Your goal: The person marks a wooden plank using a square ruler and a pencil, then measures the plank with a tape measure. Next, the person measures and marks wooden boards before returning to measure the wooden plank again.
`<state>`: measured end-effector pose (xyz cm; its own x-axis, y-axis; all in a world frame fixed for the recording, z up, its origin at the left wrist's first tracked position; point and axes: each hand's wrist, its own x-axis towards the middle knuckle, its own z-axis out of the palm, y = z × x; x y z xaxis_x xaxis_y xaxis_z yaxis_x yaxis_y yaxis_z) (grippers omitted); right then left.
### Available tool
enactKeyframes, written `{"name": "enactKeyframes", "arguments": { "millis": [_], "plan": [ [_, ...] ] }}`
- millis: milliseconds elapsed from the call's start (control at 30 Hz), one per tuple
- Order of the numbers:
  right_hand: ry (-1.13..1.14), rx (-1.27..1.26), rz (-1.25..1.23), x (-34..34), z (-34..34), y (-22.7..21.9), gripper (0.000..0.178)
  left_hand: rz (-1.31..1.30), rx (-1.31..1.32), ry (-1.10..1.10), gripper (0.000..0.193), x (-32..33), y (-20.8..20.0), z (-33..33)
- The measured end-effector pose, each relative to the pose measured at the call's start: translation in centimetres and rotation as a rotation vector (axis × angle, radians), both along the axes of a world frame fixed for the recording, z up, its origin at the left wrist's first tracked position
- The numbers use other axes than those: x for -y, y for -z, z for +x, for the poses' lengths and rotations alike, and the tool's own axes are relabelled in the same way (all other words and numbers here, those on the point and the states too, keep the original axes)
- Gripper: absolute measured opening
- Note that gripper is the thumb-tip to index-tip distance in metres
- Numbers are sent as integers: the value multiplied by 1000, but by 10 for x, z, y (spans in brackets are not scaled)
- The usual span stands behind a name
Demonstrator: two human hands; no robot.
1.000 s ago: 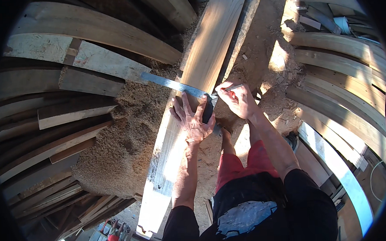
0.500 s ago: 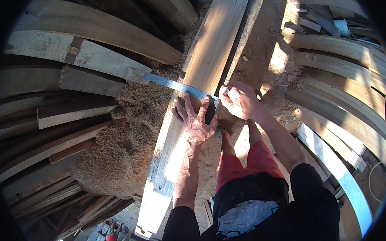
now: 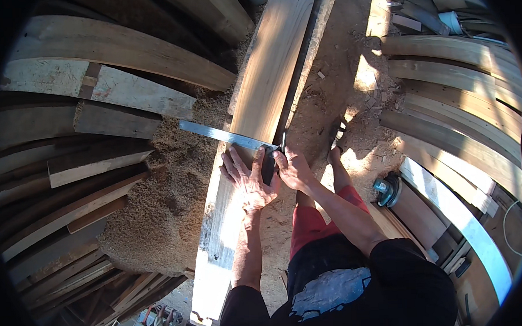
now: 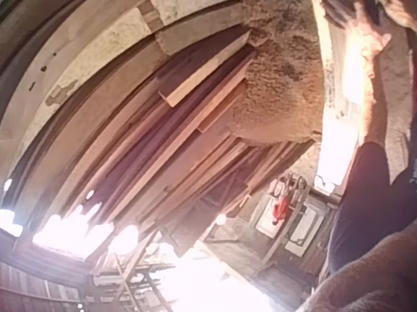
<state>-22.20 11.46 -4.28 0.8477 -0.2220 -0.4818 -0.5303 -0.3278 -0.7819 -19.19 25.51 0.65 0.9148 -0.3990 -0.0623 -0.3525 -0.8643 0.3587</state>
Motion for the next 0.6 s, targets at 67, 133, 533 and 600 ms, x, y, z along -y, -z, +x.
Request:
{"name": "enactKeyframes", "arguments": {
  "millis": [67, 133, 533, 600],
  "plan": [
    [18, -19, 90, 4, -5, 2, 29, -6, -40, 5, 77, 0, -1, -1],
    [75, -20, 226, 0, -10, 10, 24, -7, -78, 4, 78, -3, -3, -2],
    [-40, -61, 267, -31, -56, 34, 21, 27, -83, -6, 79, -30, -10, -22],
    [79, -53, 403, -36, -61, 38, 19, 27, -84, -8, 79, -33, -9, -24]
  ]
}}
